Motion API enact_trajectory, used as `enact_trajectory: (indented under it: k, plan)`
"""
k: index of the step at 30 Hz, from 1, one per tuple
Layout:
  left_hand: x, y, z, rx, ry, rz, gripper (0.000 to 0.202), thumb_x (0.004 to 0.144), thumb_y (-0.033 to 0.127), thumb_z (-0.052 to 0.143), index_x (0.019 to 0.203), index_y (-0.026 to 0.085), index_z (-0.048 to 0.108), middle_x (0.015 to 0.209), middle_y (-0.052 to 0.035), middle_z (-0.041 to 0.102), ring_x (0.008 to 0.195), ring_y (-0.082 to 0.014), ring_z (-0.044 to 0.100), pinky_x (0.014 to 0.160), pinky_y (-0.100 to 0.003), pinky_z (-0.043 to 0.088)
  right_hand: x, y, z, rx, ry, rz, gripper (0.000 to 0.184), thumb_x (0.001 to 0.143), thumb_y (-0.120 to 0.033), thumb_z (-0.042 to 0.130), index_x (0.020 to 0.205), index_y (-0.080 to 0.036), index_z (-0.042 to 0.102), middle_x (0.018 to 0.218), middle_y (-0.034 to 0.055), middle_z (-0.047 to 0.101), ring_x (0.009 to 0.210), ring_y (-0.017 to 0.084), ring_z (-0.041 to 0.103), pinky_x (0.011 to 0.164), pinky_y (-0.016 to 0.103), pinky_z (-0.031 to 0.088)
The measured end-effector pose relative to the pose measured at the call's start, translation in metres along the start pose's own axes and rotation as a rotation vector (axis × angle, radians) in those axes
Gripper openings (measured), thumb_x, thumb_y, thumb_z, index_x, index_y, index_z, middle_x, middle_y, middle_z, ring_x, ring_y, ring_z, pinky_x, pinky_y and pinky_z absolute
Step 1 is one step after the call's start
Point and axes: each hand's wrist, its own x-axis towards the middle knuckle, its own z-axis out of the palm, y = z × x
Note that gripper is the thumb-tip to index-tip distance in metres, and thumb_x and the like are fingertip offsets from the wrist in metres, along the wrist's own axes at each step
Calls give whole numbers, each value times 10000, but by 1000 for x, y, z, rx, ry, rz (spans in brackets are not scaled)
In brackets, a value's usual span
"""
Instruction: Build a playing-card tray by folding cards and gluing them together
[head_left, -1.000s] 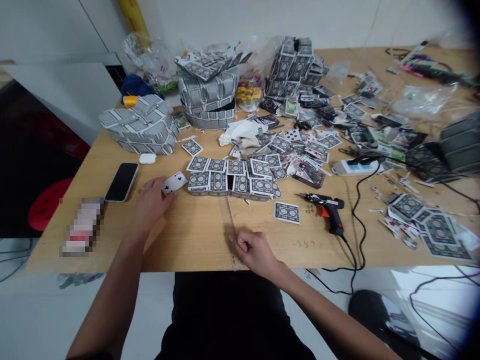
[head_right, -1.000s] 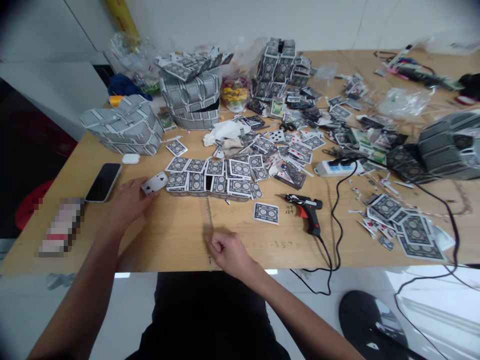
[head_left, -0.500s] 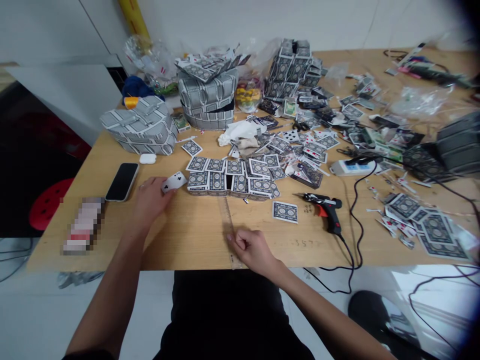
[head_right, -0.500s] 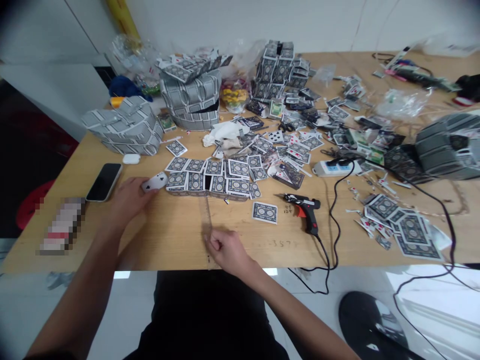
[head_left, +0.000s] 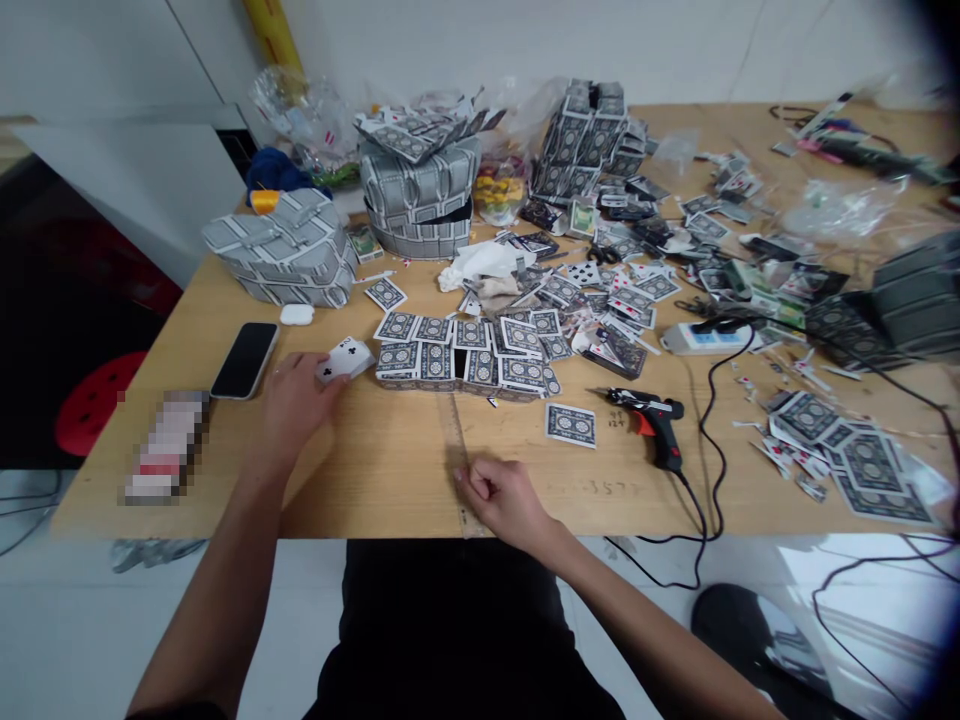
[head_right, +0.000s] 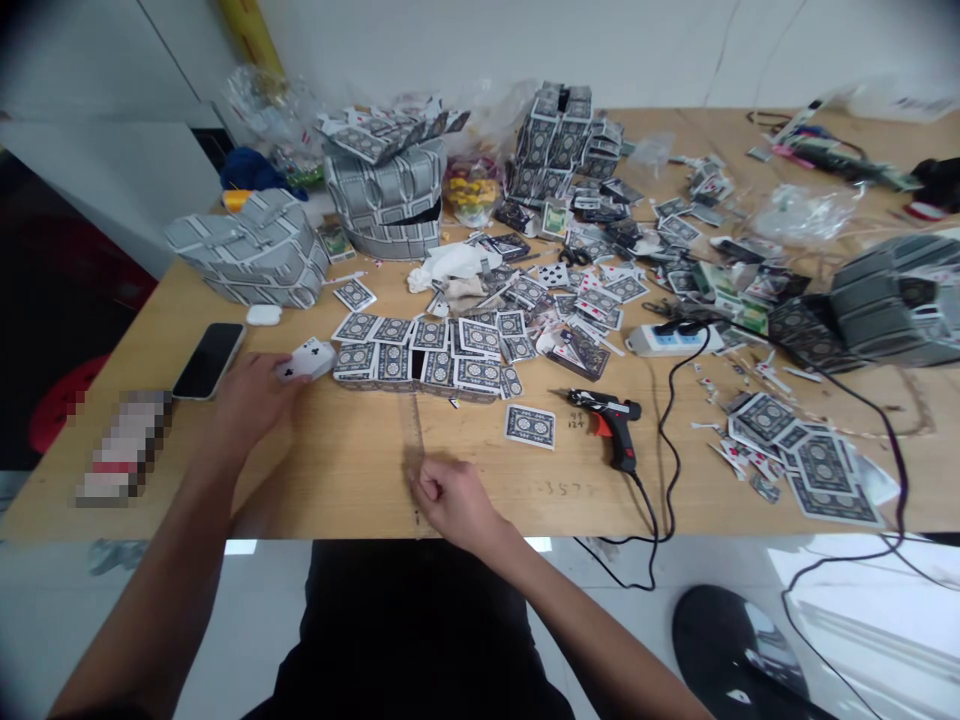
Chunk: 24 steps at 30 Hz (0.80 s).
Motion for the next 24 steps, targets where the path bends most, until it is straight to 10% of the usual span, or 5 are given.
enact_trajectory:
  k: [6,11,15,19,24]
  plan:
    - [-45,12,-19,-170,160,47,397,985,522,665,1215,204,725,1223,-127,753,1173,-330,708,1082,-475,550,1,-5,-3,71,31,37,456,1015,-299,620,683,-253,311,577,-80,335,513,108,318,520,275,286]
    - [-98,37,-15,-523,-9,90,352,931,543,769,1162,278,757,1181,-61,803,1067,-290,768,993,-453,619,2,-19,-13,166,82,30,193,948,-344,776,1015,-249,622,725,-51,534,575,131,485,542,269,422]
    - [-126,68,-4,-726,-188,243,356,905,481,825,1214,316,760,1237,-63,801,1113,-283,766,995,-453,628,6,-34,-28,304,-15,-5,648,893,-385,874,1468,-310,585,1238,116,681,916,230,716,744,354,626]
    - [-134,89,7,-829,-342,255,355,909,421,829,1246,339,751,1238,-39,802,1127,-269,763,1008,-439,623,9,-41,-39,270,-75,-56,500,874,-393,901,1338,-327,727,1387,134,675,1333,334,645,1085,490,572]
    - [-130,98,14,-909,-471,217,336,941,466,789,1244,327,740,1167,-39,806,1071,-255,763,963,-411,622,9,-34,-46,274,-8,-48,200,875,-346,907,1056,-309,829,1366,113,714,1334,314,667,1110,488,553]
